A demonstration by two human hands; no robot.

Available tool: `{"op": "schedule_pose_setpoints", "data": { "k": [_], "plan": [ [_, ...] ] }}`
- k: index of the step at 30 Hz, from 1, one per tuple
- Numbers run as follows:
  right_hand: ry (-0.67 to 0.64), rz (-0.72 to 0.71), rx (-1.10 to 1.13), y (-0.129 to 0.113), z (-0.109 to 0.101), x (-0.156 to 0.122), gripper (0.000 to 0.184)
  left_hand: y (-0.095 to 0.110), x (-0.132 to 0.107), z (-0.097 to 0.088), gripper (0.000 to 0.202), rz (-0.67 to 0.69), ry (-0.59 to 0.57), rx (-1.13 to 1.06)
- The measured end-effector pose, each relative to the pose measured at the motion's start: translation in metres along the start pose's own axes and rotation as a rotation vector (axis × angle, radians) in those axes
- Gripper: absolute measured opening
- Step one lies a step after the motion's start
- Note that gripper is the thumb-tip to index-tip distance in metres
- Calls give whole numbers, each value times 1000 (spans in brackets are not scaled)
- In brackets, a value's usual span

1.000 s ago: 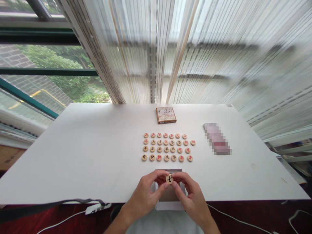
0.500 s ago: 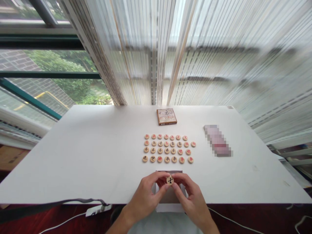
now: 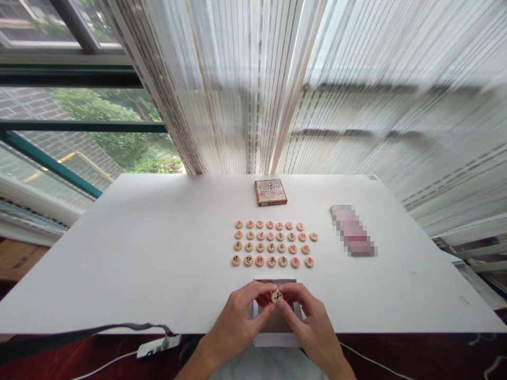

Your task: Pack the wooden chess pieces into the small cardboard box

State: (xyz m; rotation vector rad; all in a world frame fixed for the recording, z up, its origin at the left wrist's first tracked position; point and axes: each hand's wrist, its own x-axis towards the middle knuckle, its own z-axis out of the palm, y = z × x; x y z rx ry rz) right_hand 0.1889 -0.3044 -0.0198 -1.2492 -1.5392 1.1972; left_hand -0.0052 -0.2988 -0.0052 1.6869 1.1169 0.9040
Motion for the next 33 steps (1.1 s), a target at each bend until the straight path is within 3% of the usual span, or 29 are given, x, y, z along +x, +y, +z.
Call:
{"op": "schedule_pose_setpoints", "data": {
  "k": [10,22,33],
  "plan": [
    [47,56,-52,-2,2,2,23,-2,-2,2,30,18,-69,1],
    [35,33,-15,-3,-4,0,21,-4,1,5,24,-23,-22,-2],
    [-57,-14,-4,-5,-11,-2,20,3,4,0,26,-97,-52,-88]
  ]
}}
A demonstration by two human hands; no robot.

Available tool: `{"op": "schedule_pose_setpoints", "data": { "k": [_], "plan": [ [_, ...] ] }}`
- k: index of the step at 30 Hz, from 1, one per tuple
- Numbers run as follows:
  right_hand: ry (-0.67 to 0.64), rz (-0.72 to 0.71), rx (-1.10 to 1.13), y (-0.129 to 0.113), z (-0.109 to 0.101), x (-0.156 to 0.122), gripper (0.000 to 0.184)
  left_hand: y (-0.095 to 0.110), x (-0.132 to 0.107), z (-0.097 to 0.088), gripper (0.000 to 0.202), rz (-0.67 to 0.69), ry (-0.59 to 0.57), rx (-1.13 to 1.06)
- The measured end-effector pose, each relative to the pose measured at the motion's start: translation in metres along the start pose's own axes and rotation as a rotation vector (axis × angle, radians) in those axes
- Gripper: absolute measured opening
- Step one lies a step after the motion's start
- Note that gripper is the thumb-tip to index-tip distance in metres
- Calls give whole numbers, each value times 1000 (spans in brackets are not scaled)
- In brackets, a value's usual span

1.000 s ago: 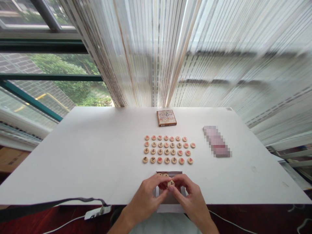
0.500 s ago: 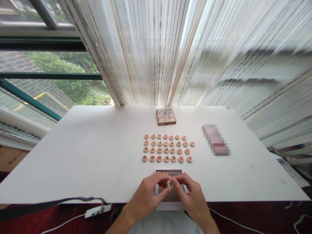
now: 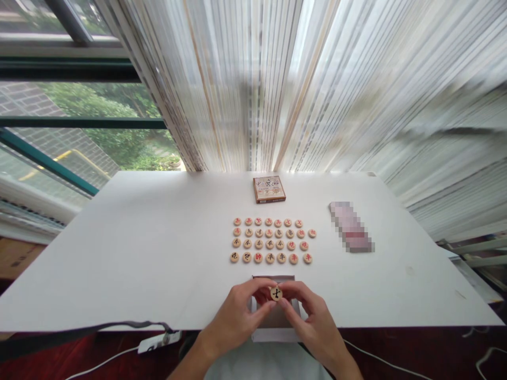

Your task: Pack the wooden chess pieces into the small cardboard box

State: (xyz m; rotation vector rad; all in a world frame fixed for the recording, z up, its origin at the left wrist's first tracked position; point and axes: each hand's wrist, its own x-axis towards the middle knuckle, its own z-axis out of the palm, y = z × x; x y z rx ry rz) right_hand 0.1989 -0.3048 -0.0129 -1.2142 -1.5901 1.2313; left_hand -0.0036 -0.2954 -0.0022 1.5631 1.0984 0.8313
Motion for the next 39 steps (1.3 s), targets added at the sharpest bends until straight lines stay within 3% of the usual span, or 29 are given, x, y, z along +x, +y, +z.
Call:
{"op": "schedule_pose_setpoints", "data": {
  "k": [4,20,31,39],
  "plan": [
    [18,-6,2,1,-1,0,20,3,1,-1,28,-28,-48,-75],
    [27,-230,-186,-5,7,-2,19,0,6,11,23,-110,75,-56],
    [60,-223,-212,-1,9,-5,19,9,7,4,22,-44,36,20],
    [63,-182,-188,5,7,-2,20,2,3,6,27,-67,34,-32]
  ]
}}
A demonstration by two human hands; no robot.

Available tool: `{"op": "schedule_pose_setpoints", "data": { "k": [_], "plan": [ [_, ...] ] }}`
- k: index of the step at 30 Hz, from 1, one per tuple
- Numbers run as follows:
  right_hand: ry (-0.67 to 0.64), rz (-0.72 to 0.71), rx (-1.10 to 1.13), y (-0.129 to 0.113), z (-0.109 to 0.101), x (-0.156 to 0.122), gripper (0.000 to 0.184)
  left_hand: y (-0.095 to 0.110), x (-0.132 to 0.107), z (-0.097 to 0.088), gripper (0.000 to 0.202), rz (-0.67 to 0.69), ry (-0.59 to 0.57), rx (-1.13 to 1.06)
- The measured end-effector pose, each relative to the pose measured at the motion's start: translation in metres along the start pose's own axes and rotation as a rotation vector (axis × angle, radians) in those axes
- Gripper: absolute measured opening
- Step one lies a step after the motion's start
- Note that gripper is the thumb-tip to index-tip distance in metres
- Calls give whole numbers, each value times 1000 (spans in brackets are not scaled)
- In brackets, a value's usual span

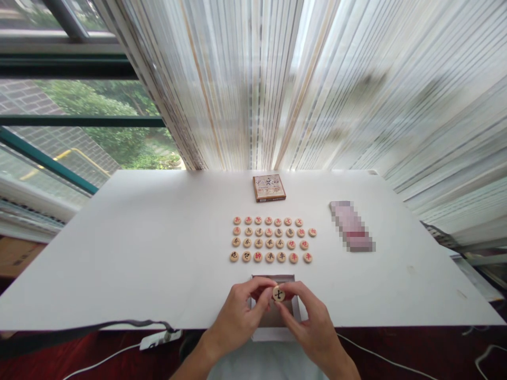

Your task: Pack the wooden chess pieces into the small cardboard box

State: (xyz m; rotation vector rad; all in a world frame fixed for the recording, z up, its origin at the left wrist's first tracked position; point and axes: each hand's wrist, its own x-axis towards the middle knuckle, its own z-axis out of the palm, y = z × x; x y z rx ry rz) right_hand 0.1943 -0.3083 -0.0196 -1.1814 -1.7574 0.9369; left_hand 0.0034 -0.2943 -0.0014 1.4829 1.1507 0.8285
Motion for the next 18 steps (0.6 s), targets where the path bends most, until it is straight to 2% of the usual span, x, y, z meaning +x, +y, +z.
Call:
{"op": "schedule_pose_setpoints", "data": {
  "k": [5,8,15,18],
  "plan": [
    [-23,11,30,-2,-2,0,22,-2,-1,0,22,3,-2,-65],
    [-39,40,58,-6,-4,0,24,-1,-1,-1,21,9,7,-37],
    [-2,162,160,-5,-3,0,16,0,-4,-2,21,82,-22,51],
    [-11,167,230,-3,-3,0,16,-2,-4,-2,23,124,-30,99]
  ]
}}
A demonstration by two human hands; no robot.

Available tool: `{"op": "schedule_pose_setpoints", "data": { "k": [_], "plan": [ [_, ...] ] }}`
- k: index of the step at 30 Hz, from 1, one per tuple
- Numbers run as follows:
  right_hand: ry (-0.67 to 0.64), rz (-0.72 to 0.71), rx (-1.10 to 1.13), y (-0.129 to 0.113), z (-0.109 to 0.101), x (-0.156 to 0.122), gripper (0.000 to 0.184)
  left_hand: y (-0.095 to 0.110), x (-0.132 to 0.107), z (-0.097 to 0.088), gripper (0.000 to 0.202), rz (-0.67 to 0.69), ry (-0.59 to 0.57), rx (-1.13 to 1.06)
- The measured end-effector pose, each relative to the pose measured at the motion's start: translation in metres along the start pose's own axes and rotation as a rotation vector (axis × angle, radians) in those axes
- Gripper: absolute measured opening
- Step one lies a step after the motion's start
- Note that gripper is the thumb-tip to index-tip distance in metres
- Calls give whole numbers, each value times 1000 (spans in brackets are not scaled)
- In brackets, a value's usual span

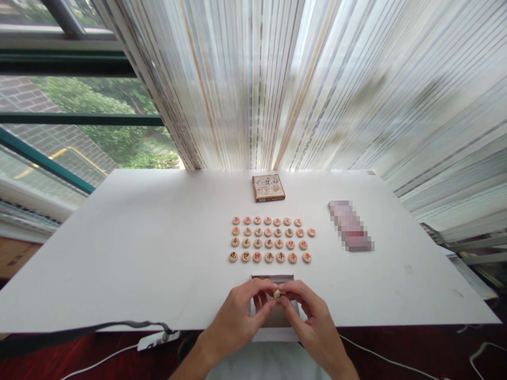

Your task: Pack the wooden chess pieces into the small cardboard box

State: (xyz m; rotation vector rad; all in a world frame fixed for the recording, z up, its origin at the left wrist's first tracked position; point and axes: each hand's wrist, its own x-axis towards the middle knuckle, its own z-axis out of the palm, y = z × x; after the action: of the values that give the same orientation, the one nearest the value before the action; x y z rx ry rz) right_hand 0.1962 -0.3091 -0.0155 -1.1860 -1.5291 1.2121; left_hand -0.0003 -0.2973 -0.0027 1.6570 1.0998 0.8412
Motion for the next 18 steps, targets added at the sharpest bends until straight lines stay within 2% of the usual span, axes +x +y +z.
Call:
{"op": "schedule_pose_setpoints", "data": {
  "k": [8,12,18],
  "plan": [
    [2,-47,94,11,-4,1,17,-24,-2,-14,16,104,132,230],
    [21,5,70,14,-5,2,13,-31,-3,-21,18,86,108,290],
    [31,51,49,14,-7,3,14,-37,-4,-20,18,77,83,357]
  ]
}}
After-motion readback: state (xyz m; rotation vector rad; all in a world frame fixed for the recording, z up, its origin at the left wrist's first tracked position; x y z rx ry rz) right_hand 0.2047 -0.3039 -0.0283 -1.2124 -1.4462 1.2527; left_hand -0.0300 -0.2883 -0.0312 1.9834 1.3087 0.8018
